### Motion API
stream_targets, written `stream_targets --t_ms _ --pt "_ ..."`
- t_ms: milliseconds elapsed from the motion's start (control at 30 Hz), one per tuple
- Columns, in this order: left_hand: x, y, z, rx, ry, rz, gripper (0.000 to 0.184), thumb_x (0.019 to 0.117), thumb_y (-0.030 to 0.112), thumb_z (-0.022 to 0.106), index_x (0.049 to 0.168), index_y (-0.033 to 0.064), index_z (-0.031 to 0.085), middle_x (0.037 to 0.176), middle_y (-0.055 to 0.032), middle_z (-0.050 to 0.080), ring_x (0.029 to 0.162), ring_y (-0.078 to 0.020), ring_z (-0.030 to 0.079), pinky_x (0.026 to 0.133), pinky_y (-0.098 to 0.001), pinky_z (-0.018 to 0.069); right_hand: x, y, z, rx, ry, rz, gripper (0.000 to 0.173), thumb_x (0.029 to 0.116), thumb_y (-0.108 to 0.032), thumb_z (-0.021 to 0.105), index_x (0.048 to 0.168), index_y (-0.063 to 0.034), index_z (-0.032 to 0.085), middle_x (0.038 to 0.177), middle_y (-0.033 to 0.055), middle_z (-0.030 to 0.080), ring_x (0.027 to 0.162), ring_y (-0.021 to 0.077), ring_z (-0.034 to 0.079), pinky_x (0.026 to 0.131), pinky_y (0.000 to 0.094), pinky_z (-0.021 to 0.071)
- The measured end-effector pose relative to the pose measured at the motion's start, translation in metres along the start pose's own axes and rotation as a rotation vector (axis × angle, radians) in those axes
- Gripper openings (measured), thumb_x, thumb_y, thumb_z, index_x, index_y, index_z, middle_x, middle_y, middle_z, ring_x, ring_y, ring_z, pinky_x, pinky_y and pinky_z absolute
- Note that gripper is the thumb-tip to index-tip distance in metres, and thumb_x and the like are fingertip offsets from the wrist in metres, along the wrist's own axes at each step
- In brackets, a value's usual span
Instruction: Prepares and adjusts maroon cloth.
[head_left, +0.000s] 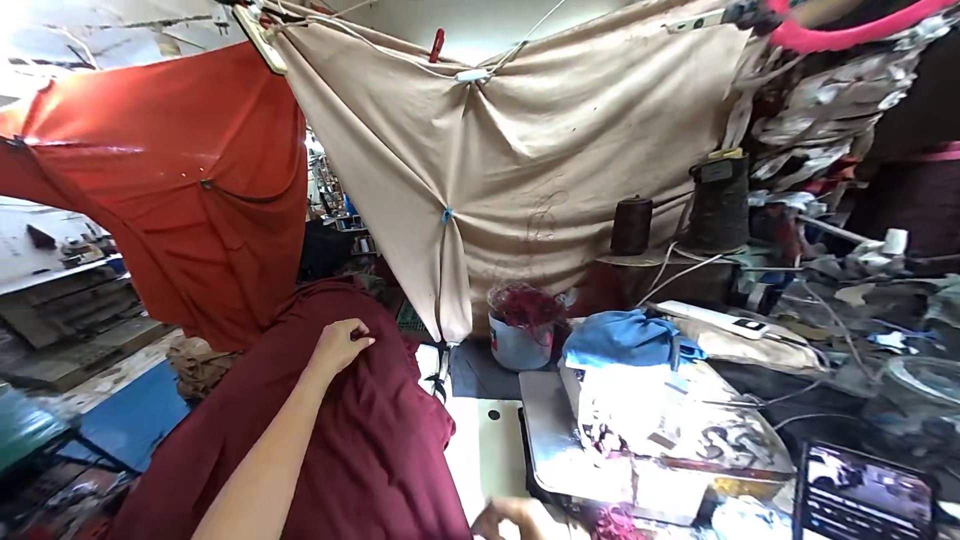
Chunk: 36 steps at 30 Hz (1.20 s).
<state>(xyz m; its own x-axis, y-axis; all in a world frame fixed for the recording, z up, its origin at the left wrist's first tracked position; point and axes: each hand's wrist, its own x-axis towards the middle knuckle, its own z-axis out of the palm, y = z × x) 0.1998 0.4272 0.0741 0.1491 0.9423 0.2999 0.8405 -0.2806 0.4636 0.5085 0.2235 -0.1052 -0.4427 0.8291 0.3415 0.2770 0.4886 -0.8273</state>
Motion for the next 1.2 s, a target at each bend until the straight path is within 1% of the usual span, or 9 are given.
stream_targets --t_ms 67,100,167,233,400,500,633,867,1200 --pt "-0.023 0.014 -0.027 -0.082 0.005 0.06 0.018 0.0953 0.012 0.073 0.11 0.0014 0.071 0.102 -0.0155 0.072 0.094 -0.0277 0.07 0.09 -0.0509 0.0549 0.072 -0.025 -0.009 0.051 0.223 -0.056 0.026 0.0955 -0.019 0.068 0.108 0.003 0.073 0.101 0.0124 0.074 0.09 0.0167 0.071 0.085 0.0361 0.0582" --pt "-0.034 0.02 -0.039 -0.099 0.011 0.099 0.018 0.0951 0.01 0.073 0.111 0.003 0.072 0.103 -0.0133 0.073 0.094 -0.0242 0.071 0.09 -0.0484 0.056 0.105 -0.041 -0.013 0.101 0.251 -0.029 0.038 0.0946 -0.023 0.071 0.122 0.0028 0.068 0.118 0.0147 0.071 0.107 0.0195 0.069 0.095 0.0376 0.0563" --pt "-0.053 0.026 -0.057 -0.11 0.03 0.188 0.018 0.094 0.008 0.073 0.111 0.0052 0.075 0.105 -0.0102 0.074 0.096 -0.0199 0.07 0.091 -0.0458 0.0553 0.159 -0.065 -0.014 0.226 0.243 0.022 0.063 0.0903 -0.028 0.077 0.142 0.0014 0.055 0.141 0.0186 0.059 0.13 0.0259 0.058 0.108 0.0424 0.0487" --pt "-0.069 0.029 -0.07 -0.112 0.044 0.237 0.016 0.0926 0.009 0.074 0.108 0.0069 0.076 0.104 -0.0074 0.074 0.097 -0.0166 0.07 0.091 -0.0435 0.0555 0.193 -0.083 -0.01 0.327 0.19 0.059 0.07 0.0891 -0.027 0.08 0.147 -0.0032 0.049 0.143 0.0171 0.057 0.13 0.0256 0.056 0.107 0.0441 0.0488" --pt "-0.09 0.028 -0.081 -0.144 0.036 0.247 0.008 0.0917 0.01 0.075 0.099 0.0092 0.077 0.093 -0.0016 0.075 0.089 -0.0098 0.069 0.084 -0.0372 0.0564 0.207 -0.103 0.005 0.304 0.293 -0.038 0.016 0.097 -0.015 0.07 0.106 -0.0019 0.067 0.096 0.0087 0.067 0.085 0.0152 0.064 0.077 0.0355 0.054" --pt "-0.091 0.023 -0.076 -0.175 0.081 0.252 0.008 0.0947 0.016 0.073 0.096 0.0083 0.075 0.087 -0.0002 0.073 0.081 -0.0082 0.067 0.078 -0.0351 0.0558 0.186 -0.101 0.026 -0.023 0.474 -0.366 0.012 0.094 -0.014 0.07 0.097 -0.0031 0.073 0.101 0.0091 0.071 0.1 0.0205 0.067 0.089 0.0412 0.0561" --pt "-0.087 0.021 -0.068 -0.267 0.113 0.218 0.01 0.0921 0.011 0.075 0.101 0.008 0.073 0.093 -0.0019 0.073 0.085 -0.0112 0.069 0.081 -0.0358 0.0583 0.148 -0.123 0.062 -0.192 0.178 -0.753 0.013 0.0986 -0.009 0.063 0.101 -0.0053 0.075 0.099 0.0089 0.074 0.1 0.0221 0.07 0.093 0.0388 0.056" --pt "-0.114 0.031 -0.064 -0.439 0.103 0.288 0.006 0.0928 0.005 0.072 0.097 0.0076 0.075 0.084 0.0041 0.073 0.073 -0.0012 0.066 0.07 -0.0185 0.0554 0.176 -0.134 0.05 0.224 0.438 -0.222 0.015 0.0985 -0.019 0.067 0.101 -0.005 0.071 0.083 0.0016 0.069 0.072 0.0056 0.063 0.067 0.0245 0.0538" --pt "-0.135 0.032 -0.054 -0.541 0.174 0.327 0.009 0.0944 0.014 0.068 0.099 0.0113 0.075 0.088 0.0064 0.073 0.079 -0.0016 0.068 0.072 -0.0171 0.0566 0.178 -0.136 0.052 0.418 0.459 -0.141 0.009 0.0964 -0.013 0.069 0.097 -0.0037 0.069 0.075 0.0015 0.065 0.062 0.0048 0.058 0.059 0.0216 0.0495"
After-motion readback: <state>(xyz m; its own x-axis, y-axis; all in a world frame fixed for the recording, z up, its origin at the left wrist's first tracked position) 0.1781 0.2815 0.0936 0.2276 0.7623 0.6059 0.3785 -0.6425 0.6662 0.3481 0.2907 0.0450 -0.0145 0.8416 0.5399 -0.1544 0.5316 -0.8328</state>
